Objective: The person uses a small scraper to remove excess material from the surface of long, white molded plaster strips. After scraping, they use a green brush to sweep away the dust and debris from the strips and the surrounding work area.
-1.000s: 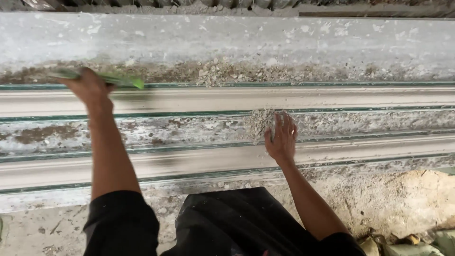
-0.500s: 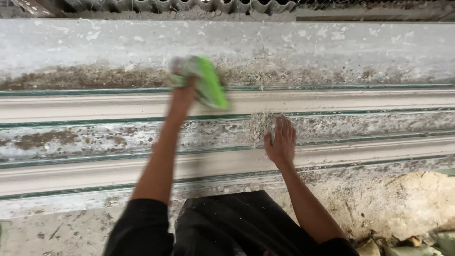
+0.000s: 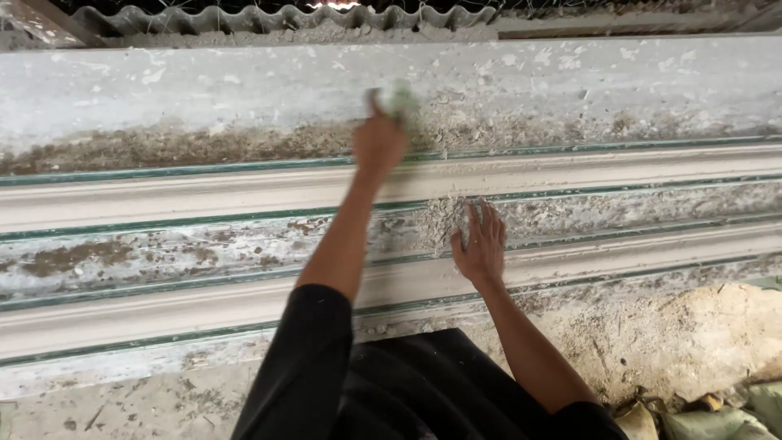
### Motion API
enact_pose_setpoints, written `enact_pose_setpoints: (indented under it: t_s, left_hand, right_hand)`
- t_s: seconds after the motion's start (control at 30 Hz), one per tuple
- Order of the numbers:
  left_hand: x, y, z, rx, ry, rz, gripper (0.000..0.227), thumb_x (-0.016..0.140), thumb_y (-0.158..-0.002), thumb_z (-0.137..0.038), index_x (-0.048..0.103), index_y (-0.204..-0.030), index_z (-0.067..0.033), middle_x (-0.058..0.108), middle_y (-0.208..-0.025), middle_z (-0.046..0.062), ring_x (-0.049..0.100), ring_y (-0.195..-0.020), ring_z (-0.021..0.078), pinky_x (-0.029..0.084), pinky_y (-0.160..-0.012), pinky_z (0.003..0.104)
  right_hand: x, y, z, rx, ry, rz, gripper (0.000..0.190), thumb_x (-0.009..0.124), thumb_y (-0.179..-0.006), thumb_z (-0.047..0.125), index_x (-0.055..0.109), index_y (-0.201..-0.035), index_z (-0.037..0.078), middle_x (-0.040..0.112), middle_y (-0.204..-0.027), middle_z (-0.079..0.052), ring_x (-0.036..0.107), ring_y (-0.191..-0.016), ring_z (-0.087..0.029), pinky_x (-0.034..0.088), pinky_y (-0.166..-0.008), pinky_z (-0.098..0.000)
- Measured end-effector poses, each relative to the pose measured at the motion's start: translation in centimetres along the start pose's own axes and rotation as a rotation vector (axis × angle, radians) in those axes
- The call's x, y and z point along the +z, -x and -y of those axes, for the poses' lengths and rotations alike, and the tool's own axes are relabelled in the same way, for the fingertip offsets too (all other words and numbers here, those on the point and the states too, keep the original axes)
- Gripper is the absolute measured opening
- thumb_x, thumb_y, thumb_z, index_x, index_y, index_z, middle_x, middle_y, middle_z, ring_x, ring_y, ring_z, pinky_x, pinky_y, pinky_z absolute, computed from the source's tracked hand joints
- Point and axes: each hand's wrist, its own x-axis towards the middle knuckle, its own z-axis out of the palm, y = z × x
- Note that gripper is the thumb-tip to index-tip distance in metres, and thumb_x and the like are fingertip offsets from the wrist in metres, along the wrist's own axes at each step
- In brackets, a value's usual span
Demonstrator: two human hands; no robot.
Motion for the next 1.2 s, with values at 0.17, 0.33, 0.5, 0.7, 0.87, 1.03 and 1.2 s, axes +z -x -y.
enact_pose_setpoints:
  t_s: [0.17, 0.33, 0.5, 0.7, 0.87, 1.03, 1.2]
  left_hand:
    - [-0.3, -2.0, -3.1, 0.220, 0.176, 0.236, 0.071, 0.048, -0.107, -0.038, 0.011, -0.160, -0.0084, 0.070, -0.072, 0.008, 0.056, -0.046, 0.0159, 0.050, -0.038, 0.029]
    - [-12.1, -8.6, 6.3, 0.128, 0.062, 0.030, 0.045, 0.049, -0.114, -0.043, 0.068, -0.107, -0.0027, 0.067, -0.073, 0.009, 0.061, -0.056, 0.0123, 0.052, -0.046, 0.031]
    - [-15.0, -8.3, 19.7, 0.127, -0.621, -0.733, 0.039, 0.050, -0.117, -0.035, 0.059, -0.140, -0.0039, 0.075, -0.087, 0.011, 0.062, -0.056, 0.0117, 0.051, -0.042, 0.030]
    - [9.5, -1.1, -2.9, 0.150, -0.417, -0.113, 0.065, 0.069, -0.082, -0.039, 0.056, -0.137, -0.0059, 0.072, -0.088, 0.021, 0.071, -0.072, 0.0378, 0.059, -0.059, 0.052]
    - [17.0, 0.8, -14.2, 0.347, -0.354, 0.136, 0.062, 0.055, -0.097, -0.037, 0.037, -0.156, -0.0245, 0.075, -0.087, 0.014, 0.071, -0.067, 0.0308, 0.060, -0.057, 0.045]
    - [10.6, -1.0, -12.1, 0.283, 0.108, 0.136, 0.057, 0.038, -0.106, -0.051, 0.036, -0.158, -0.0274, 0.072, -0.085, 0.009, 0.067, -0.048, 0.0114, 0.060, -0.039, 0.023]
    - [-2.3, -4.7, 1.2, 0.234, -0.077, -0.393, 0.045, 0.047, -0.116, -0.015, 0.038, -0.160, -0.0157, 0.073, -0.093, 0.012, 0.066, -0.061, 0.0075, 0.058, -0.043, 0.023]
  right_hand:
    - [-0.1, 0.3, 0.2, -0.002, -0.022, -0.047, 0.063, 0.051, -0.101, 0.039, 0.040, -0.157, 0.012, 0.036, -0.162, -0.020, 0.031, -0.151, -0.043, 0.021, -0.123, -0.0604]
    - [-0.3, 0.1, 0.3, 0.001, -0.014, -0.007, 0.063, 0.047, -0.101, 0.042, 0.042, -0.156, 0.011, 0.034, -0.162, -0.021, 0.029, -0.151, -0.044, 0.021, -0.124, -0.0612]
    - [-0.4, -0.5, 0.0, 0.009, 0.003, 0.123, 0.068, 0.039, -0.103, 0.051, 0.036, -0.157, 0.010, 0.025, -0.164, -0.024, 0.019, -0.153, -0.044, 0.013, -0.123, -0.0614]
    - [-0.7, -0.2, -0.5, -0.009, -0.008, 0.144, 0.072, 0.040, -0.100, 0.051, 0.032, -0.158, 0.009, 0.023, -0.164, -0.025, 0.016, -0.153, -0.046, 0.010, -0.121, -0.0627]
    - [1.3, -0.4, -5.4, -0.210, -0.147, 0.110, 0.068, 0.054, -0.096, 0.032, 0.034, -0.155, 0.005, 0.027, -0.160, -0.028, 0.021, -0.149, -0.048, 0.017, -0.119, -0.0626]
    - [-3.2, -6.5, -14.7, -0.273, -0.447, -0.064, 0.056, 0.062, -0.095, 0.012, 0.047, -0.148, 0.004, 0.045, -0.151, -0.024, 0.040, -0.144, -0.041, 0.031, -0.122, -0.0559]
    - [-4.6, -17.8, -23.9, -0.264, -0.352, -0.167, 0.040, 0.047, -0.104, 0.021, 0.050, -0.143, 0.009, 0.054, -0.147, -0.014, 0.048, -0.143, -0.031, 0.037, -0.128, -0.0515]
